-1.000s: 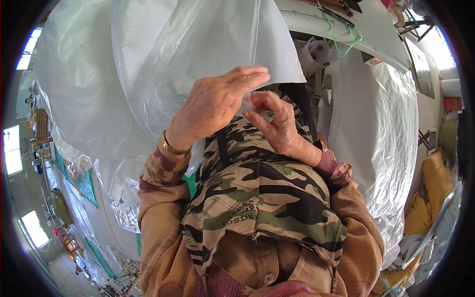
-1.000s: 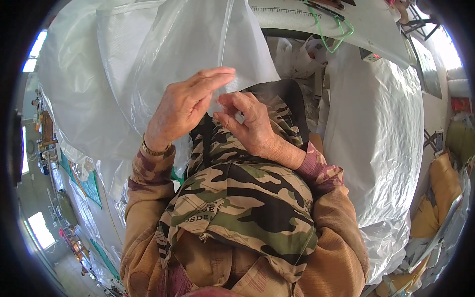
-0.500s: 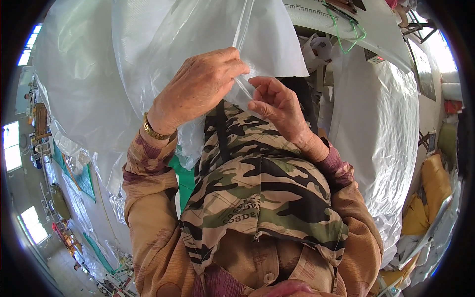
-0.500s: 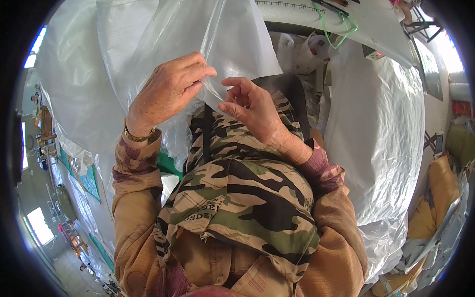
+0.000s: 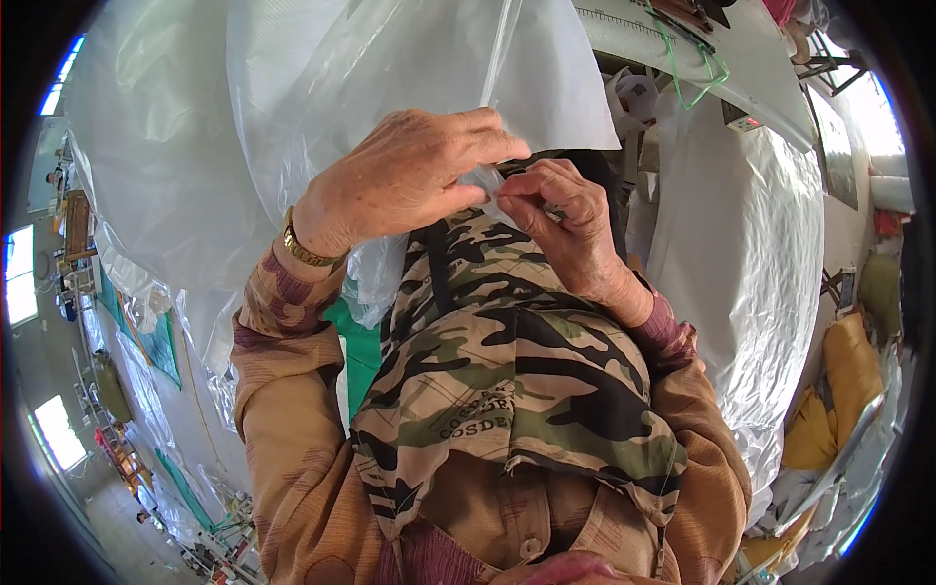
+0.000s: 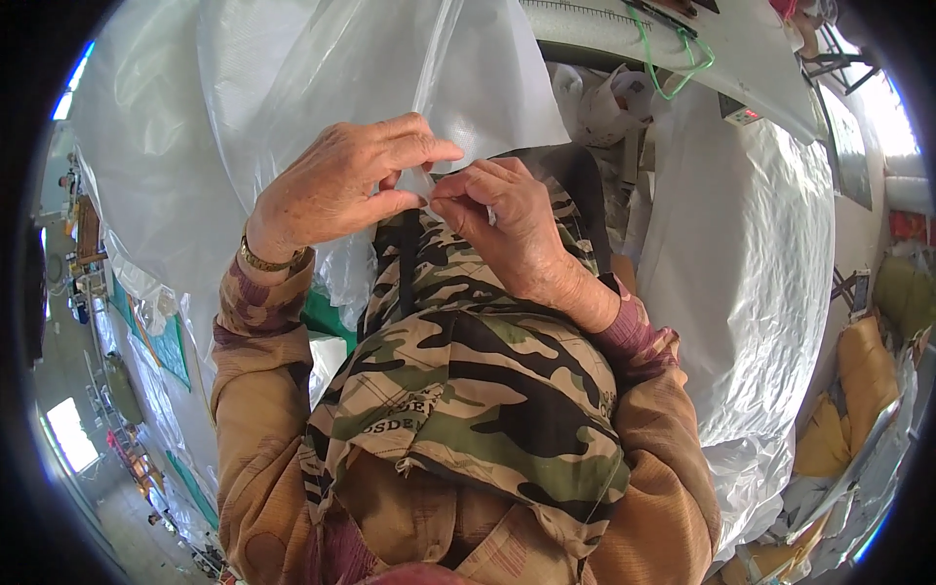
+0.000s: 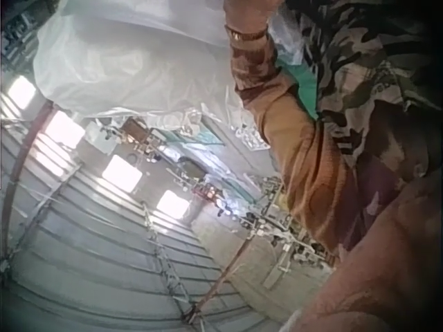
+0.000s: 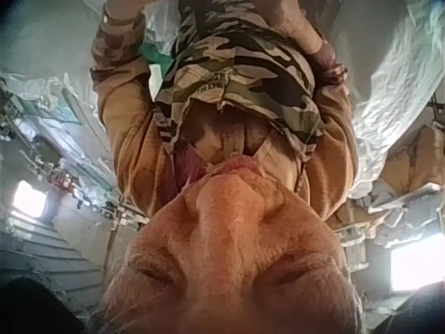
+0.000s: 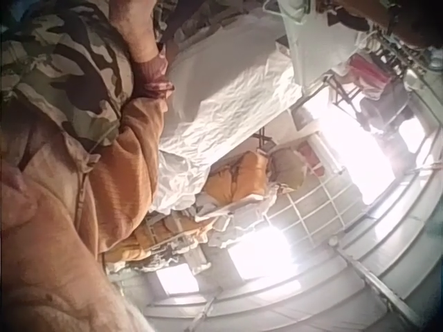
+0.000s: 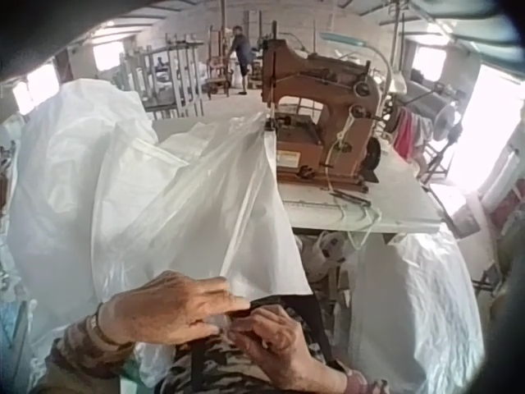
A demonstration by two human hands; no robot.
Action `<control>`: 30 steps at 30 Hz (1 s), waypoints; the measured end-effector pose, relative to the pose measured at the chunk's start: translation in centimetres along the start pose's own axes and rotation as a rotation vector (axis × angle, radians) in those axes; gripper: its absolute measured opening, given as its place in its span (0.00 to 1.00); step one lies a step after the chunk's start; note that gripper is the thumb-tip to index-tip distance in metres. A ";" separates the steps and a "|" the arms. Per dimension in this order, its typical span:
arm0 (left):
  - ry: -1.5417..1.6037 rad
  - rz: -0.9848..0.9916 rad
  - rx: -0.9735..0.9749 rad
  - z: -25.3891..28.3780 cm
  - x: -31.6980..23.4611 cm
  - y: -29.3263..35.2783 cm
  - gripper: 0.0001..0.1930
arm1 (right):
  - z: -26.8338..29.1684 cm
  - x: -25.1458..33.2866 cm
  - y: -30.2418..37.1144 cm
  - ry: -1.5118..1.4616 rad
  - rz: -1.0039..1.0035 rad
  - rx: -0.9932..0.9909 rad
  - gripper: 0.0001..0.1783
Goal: The person aligns and folds the edges of a plastic liner by hand, stitches the seam using a sewing machine, and then rearranges and folds the large plastic sheet by hand.
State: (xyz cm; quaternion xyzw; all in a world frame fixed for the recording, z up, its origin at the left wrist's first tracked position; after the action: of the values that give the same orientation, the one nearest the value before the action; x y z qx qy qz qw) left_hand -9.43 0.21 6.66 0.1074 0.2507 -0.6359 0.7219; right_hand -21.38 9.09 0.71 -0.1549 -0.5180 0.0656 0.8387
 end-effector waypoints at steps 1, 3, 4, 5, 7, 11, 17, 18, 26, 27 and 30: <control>0.002 0.002 -0.003 0.0 0.2 0.1 0.24 | 0.1 0.1 -0.1 0.031 -0.007 0.007 0.09; 0.013 -0.004 -0.054 0.3 0.4 0.2 0.12 | 0.3 0.3 -0.3 0.065 -0.011 0.020 0.10; 0.012 0.000 -0.059 0.4 0.4 0.4 0.12 | 0.3 0.2 -0.4 0.096 -0.054 0.063 0.10; 0.026 0.018 -0.063 0.5 0.4 0.5 0.09 | 0.3 0.1 -0.4 0.127 -0.097 0.106 0.10; 0.043 0.033 -0.067 0.8 0.3 0.8 0.06 | 0.5 0.7 -0.8 0.220 -0.006 0.155 0.10; -0.008 0.094 -0.129 1.3 -0.1 1.2 0.08 | 1.1 1.7 -1.7 0.454 0.207 0.221 0.08; -0.175 0.088 -0.416 2.0 -1.6 2.5 0.10 | 2.1 2.8 -4.1 0.525 0.329 0.188 0.06; -0.270 0.103 -0.480 2.0 -1.8 2.7 0.11 | 2.2 2.8 -4.4 0.523 0.332 0.190 0.06; -0.214 0.238 -0.780 -0.2 -2.0 4.1 0.09 | 3.1 2.7 -7.0 0.599 0.417 0.107 0.07; -0.216 0.238 -0.798 -0.4 -1.9 4.1 0.09 | 3.1 2.6 -7.4 0.603 0.415 0.104 0.07; -0.204 0.222 -0.848 -1.1 -1.4 3.7 0.12 | 3.2 2.1 -9.0 0.652 0.465 0.096 0.06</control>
State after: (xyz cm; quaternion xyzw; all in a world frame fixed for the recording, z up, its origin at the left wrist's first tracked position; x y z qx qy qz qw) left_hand -6.21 2.56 5.80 -0.2348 0.4038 -0.4032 0.7870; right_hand -23.75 1.78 6.81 -0.2415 -0.1724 0.2251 0.9281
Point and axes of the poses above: each hand's wrist, its own y-axis away from the middle knuckle, its own z-axis out of the back of the hand, x = y × z, the point moved 5 cm from there along -y, towards the middle knuckle, and after that the axes turned 5 degrees about -z, right-handed, at the moved point
